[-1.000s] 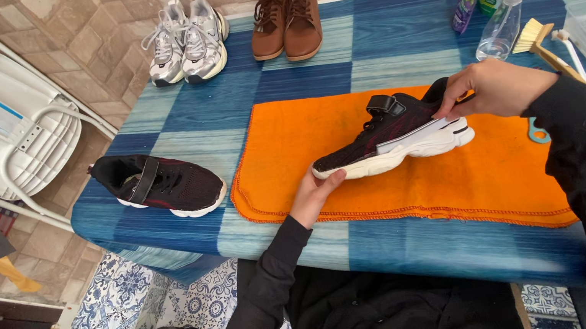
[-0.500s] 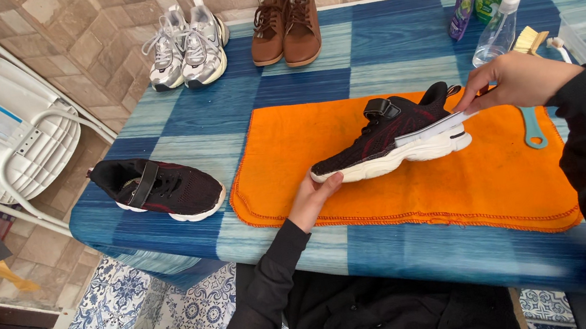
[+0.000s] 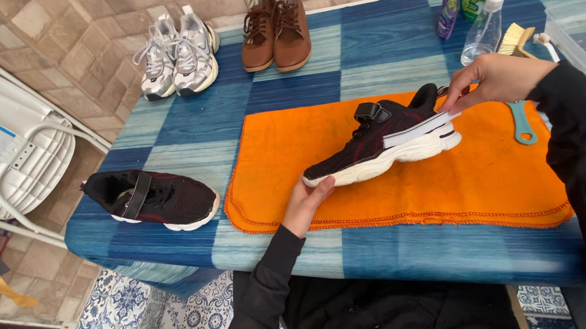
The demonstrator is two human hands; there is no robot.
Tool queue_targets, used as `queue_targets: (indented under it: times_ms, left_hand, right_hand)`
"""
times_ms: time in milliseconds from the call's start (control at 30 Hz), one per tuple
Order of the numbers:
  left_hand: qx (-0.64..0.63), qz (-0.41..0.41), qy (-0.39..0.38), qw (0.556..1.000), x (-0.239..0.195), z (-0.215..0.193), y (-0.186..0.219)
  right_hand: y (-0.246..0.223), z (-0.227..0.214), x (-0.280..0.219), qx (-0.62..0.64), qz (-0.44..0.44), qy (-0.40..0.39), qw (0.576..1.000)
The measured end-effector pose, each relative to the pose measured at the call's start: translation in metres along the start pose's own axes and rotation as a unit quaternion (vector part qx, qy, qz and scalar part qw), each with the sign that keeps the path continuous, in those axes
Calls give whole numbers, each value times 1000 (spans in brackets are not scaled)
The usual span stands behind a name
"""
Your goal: The person scrubs a black sneaker with a white sole using a small brush. They rotate the shoe to clean the upper, sides, and sole, then set it down on an orange mat.
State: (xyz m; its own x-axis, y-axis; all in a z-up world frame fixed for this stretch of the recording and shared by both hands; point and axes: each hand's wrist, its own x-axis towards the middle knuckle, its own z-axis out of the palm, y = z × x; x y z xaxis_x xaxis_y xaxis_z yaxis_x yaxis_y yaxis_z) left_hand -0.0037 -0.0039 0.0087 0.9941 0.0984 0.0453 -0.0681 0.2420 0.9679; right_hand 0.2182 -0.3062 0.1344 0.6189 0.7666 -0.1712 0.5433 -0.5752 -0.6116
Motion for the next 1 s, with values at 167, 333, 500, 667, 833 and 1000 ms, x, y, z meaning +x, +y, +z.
queue_targets:
  times_ms: [167, 333, 500, 667, 833, 1000]
  left_hand:
    - [-2, 2, -4, 1000, 2, -3, -6]
    - [-5, 0, -1, 1000, 2, -1, -2]
    - [-10, -7, 3, 1000, 3, -3, -6]
    - [14, 12, 6, 1000, 2, 0, -5]
    - [24, 20, 9, 999, 0, 1, -7]
    - [14, 16, 13, 1000, 0, 2, -6]
  right_hand:
    - [6, -9, -9, -3, 86, -11, 996]
    - [30, -16, -6, 40, 56, -19, 997]
    - [21, -1, 7, 94, -6, -9, 996]
    - [52, 6, 15, 141, -70, 1, 988]
    - [63, 2, 11, 143, -64, 0, 988]
    - [79, -6, 12, 130, -51, 3, 990]
